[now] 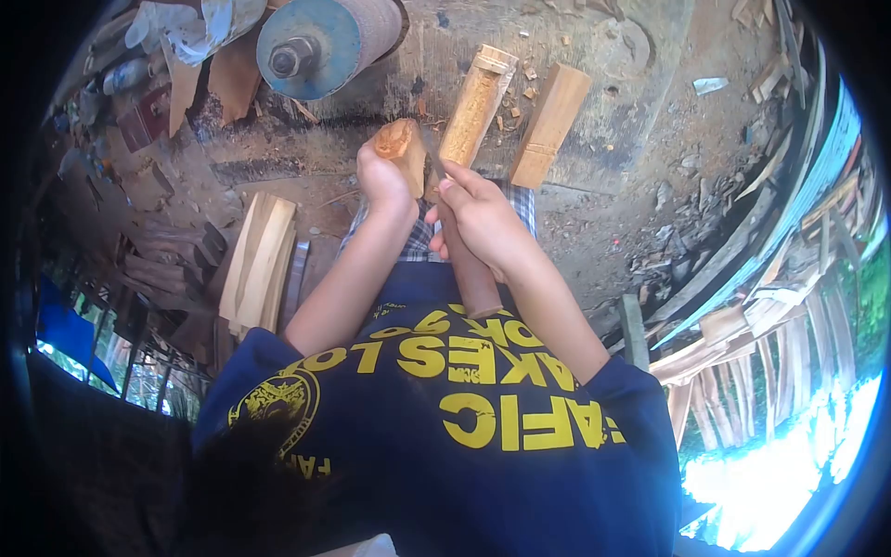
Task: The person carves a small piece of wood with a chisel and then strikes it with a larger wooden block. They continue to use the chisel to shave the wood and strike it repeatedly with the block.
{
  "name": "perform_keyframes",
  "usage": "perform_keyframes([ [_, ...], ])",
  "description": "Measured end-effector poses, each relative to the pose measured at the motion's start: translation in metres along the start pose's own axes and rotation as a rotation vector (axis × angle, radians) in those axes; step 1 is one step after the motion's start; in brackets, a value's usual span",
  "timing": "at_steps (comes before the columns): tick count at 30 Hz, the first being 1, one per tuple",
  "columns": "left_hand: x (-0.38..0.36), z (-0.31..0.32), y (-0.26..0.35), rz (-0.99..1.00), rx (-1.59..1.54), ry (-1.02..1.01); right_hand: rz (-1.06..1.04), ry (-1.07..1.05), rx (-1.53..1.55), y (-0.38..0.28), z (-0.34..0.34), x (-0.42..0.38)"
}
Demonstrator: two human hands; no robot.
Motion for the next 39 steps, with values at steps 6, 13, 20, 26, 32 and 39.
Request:
perform_keyframes([
  [6,0.000,-0.010,0.006,0.106,0.091,0.138,0.117,-0.060,-0.129,-0.010,0.021,0.004],
  [13,-0.012,-0.009,0.016,0.112,0.169,0.207,0.204,-0.012,-0.293,-0.021,0.035,-0.008],
  [20,-0.015,-0.013,0.019,0.119,0.303,0.258,0.281,0.040,-0.225,-0.027,0.038,0.005],
  [26,-0.016,-0.012,0.016,0.134,0.260,0.227,0.321,-0.004,-0.287,-0.031,0.053,-0.010],
  [32,-0.021,-0.007,0.030,0.103,0.359,0.214,0.298,0.081,-0.229,-0.029,0.058,0.004],
  [39,-0.021,-0.005,0.030,0.112,0.380,0.210,0.324,0.134,-0.276,-0.033,0.066,-0.010],
])
Point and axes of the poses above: each hand's wrist, its own x-axis towards the middle knuckle, its own z-axis out of the palm, y = z × x, the point moved 9 cm from there along x, towards the middle knuckle, and after that the axes turned 14 degrees about -y, right-handed, at the moved point
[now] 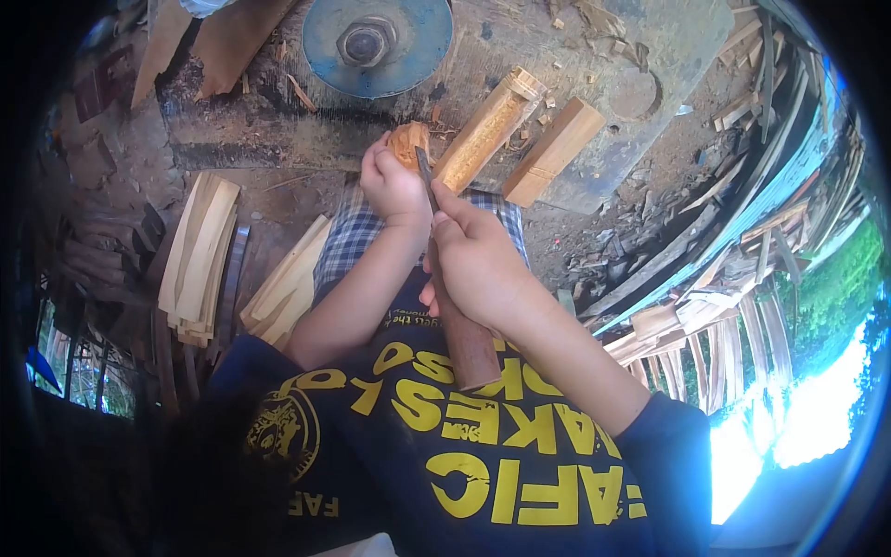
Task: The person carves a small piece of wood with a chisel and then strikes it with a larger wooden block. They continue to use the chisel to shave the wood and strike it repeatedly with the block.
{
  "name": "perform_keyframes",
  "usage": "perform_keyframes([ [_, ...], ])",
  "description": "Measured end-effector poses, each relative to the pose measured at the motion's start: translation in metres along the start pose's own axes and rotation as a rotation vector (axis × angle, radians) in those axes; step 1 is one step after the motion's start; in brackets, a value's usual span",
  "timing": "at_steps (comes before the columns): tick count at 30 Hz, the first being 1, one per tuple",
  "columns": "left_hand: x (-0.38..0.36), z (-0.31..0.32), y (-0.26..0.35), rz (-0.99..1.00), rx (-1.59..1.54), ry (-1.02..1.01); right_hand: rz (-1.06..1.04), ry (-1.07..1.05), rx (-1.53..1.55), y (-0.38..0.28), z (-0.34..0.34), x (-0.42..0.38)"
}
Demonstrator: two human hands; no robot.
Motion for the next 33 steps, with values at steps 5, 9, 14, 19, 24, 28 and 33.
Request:
perform_keyframes([
  [5,-0.003,-0.001,0.008,0.002,0.038,-0.008,0.005,-0.001,-0.013,-0.003,-0.005,-0.008],
  [9,-0.004,0.000,0.008,-0.004,0.042,-0.020,0.045,-0.073,-0.034,-0.010,-0.015,-0.007],
  [14,-0.004,0.000,0.006,0.002,0.039,-0.004,0.092,-0.064,0.042,-0.013,-0.013,-0.006],
  [19,-0.003,-0.001,0.005,-0.004,0.066,0.007,0.059,-0.005,0.040,-0.008,0.000,0.003],
  [24,-0.003,-0.002,0.007,-0.005,0.062,0.018,0.061,0.008,0.026,-0.007,0.000,0.005],
  [28,-0.006,-0.003,0.010,-0.032,0.113,0.028,0.042,0.012,0.023,-0.001,-0.003,0.021],
  [33,-0.001,0.001,0.026,0.112,0.153,-0.031,0.133,-0.007,0.085,0.027,-0.024,0.053],
])
Point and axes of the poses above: each hand's wrist, its own x-axis towards the middle knuckle, its own z-axis out of the palm, y = z × x, the point moved 9 cm from there along x, towards the middle knuckle, and after that the axes turned 14 degrees about -y, right-handed, at the moved point
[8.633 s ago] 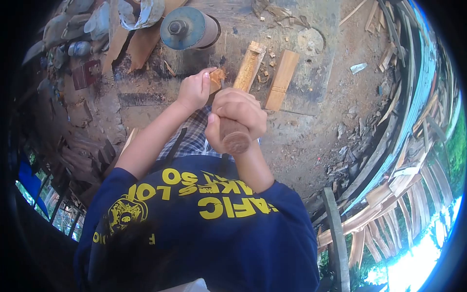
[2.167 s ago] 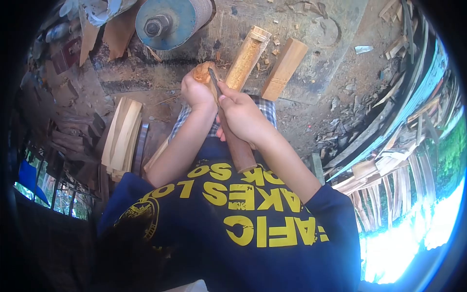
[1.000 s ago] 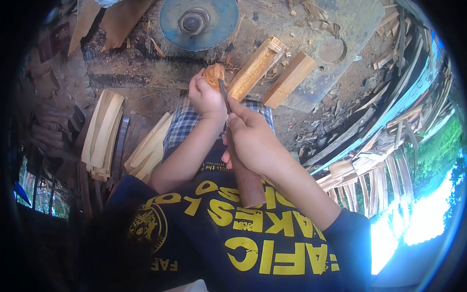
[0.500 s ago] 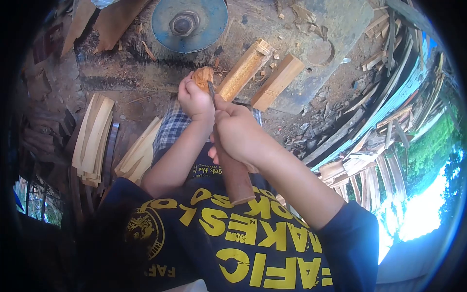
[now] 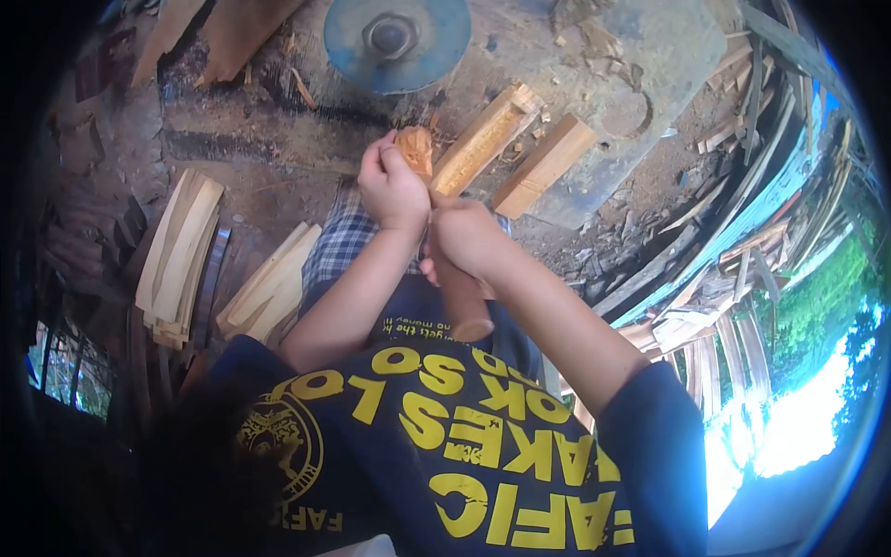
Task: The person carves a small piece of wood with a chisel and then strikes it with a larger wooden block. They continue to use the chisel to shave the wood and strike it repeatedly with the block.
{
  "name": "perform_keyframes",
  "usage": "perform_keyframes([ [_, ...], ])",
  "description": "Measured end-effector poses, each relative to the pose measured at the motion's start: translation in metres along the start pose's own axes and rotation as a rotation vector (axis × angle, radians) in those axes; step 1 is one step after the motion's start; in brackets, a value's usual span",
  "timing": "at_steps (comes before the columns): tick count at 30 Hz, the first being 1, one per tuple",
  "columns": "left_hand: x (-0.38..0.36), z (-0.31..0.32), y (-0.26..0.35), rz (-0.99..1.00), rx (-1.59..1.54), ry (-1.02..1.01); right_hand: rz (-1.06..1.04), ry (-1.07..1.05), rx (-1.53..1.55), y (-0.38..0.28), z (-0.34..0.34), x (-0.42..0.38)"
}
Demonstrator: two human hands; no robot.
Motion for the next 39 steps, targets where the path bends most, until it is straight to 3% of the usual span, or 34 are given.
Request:
perform_keyframes([
  [3,-0.005,0.000,-0.004,-0.045,0.029,-0.013,-0.069,0.050,-0.111,0.010,-0.010,-0.022],
  [5,-0.006,0.001,-0.004,-0.039,-0.008,-0.014,-0.278,0.144,-0.078,-0.002,-0.018,-0.041],
  [6,-0.007,0.002,-0.004,-0.038,-0.007,-0.018,-0.280,0.147,-0.075,-0.002,-0.019,-0.050],
  [8,-0.006,-0.001,-0.003,-0.022,-0.007,0.021,-0.241,-0.087,0.077,-0.001,-0.002,-0.056],
  [17,-0.007,0.001,-0.003,-0.038,-0.044,0.009,-0.212,-0.094,-0.009,0.004,-0.002,-0.048],
  [23,-0.003,0.005,-0.007,-0.032,-0.027,-0.011,-0.310,-0.044,0.004,-0.015,-0.008,0.004],
  [32,-0.005,0.005,-0.004,0.010,-0.085,0.001,-0.201,-0.109,-0.101,-0.010,-0.017,-0.030],
  [39,-0.002,0.007,-0.014,0.025,-0.102,-0.010,-0.207,-0.107,0.032,-0.021,-0.019,-0.015],
])
Point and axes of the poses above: each hand's wrist, its own x-axis towards the middle knuckle, its own z-axis out of the palm, y = z × x, the point moved 9 cm from there along x, towards the middle knuckle, and after that the axes turned 14 degrees about -y, right-handed, at the moved point
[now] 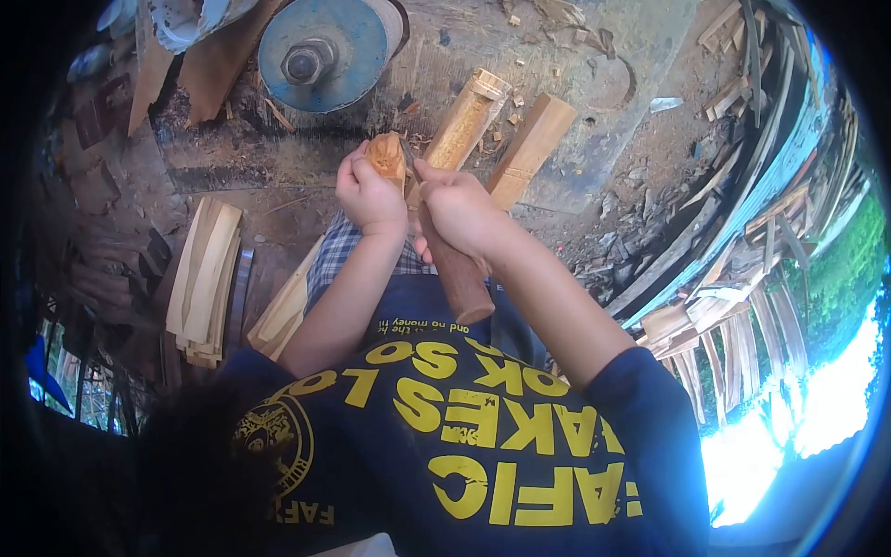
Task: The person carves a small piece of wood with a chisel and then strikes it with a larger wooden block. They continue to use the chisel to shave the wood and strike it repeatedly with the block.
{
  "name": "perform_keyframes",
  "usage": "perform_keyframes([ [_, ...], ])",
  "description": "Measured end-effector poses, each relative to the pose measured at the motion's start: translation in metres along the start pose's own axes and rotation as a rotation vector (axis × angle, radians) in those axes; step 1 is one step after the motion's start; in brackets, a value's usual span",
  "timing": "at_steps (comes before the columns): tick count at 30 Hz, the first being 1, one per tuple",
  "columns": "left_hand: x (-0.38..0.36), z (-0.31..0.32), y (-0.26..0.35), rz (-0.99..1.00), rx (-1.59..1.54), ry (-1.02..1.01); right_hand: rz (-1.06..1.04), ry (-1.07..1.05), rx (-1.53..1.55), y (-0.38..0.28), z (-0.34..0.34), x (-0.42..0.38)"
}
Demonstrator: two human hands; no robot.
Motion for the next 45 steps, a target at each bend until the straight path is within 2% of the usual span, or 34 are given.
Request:
perform_keyframes([
  [4,0.001,0.000,0.000,0.012,-0.001,0.011,0.055,0.000,-0.080,0.005,0.004,-0.023],
  [8,0.002,0.000,0.000,0.009,-0.016,0.023,0.041,0.013,0.004,0.004,0.010,-0.018],
  [11,0.002,0.003,-0.001,0.016,-0.088,0.005,0.006,0.000,0.061,0.008,0.011,-0.008],
  [13,0.003,0.003,-0.007,0.015,-0.070,0.003,-0.056,0.065,0.087,0.012,0.008,0.009],
  [16,0.007,0.002,-0.001,0.055,-0.055,0.011,0.002,0.036,0.160,0.012,-0.007,0.027],
  [18,0.004,0.000,-0.003,0.066,-0.052,0.014,0.006,0.012,0.160,0.015,-0.022,0.008],
  [20,0.007,0.003,-0.011,0.074,-0.157,0.005,-0.060,-0.118,0.170,0.014,-0.014,-0.010],
  [25,0.008,0.004,-0.011,0.083,-0.175,-0.010,-0.071,-0.068,0.123,0.022,-0.002,-0.018],
  [30,0.004,0.004,-0.005,0.039,-0.155,-0.024,-0.110,-0.048,0.085,0.008,-0.007,0.017],
  [32,0.003,0.005,-0.006,-0.007,-0.193,-0.033,-0.049,-0.015,0.103,0.001,-0.010,0.027],
  [37,0.005,0.005,-0.003,0.082,-0.175,-0.027,0.001,-0.050,0.091,0.007,-0.007,-0.008],
  [40,0.007,0.005,-0.007,0.083,-0.211,-0.036,-0.092,-0.060,0.121,0.010,-0.006,-0.010],
  [45,0.005,0.006,-0.002,0.064,-0.211,-0.037,-0.061,-0.079,0.145,0.012,-0.010,-0.001],
])
Point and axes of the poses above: each hand's wrist, its own x-axis towards the middle knuckle, its own z-axis out of the palm, y = z × x, the point moved 9 cm from there along x, towards the middle knuckle, and after that the axes turned 14 degrees about -y, right-handed, at the moved point
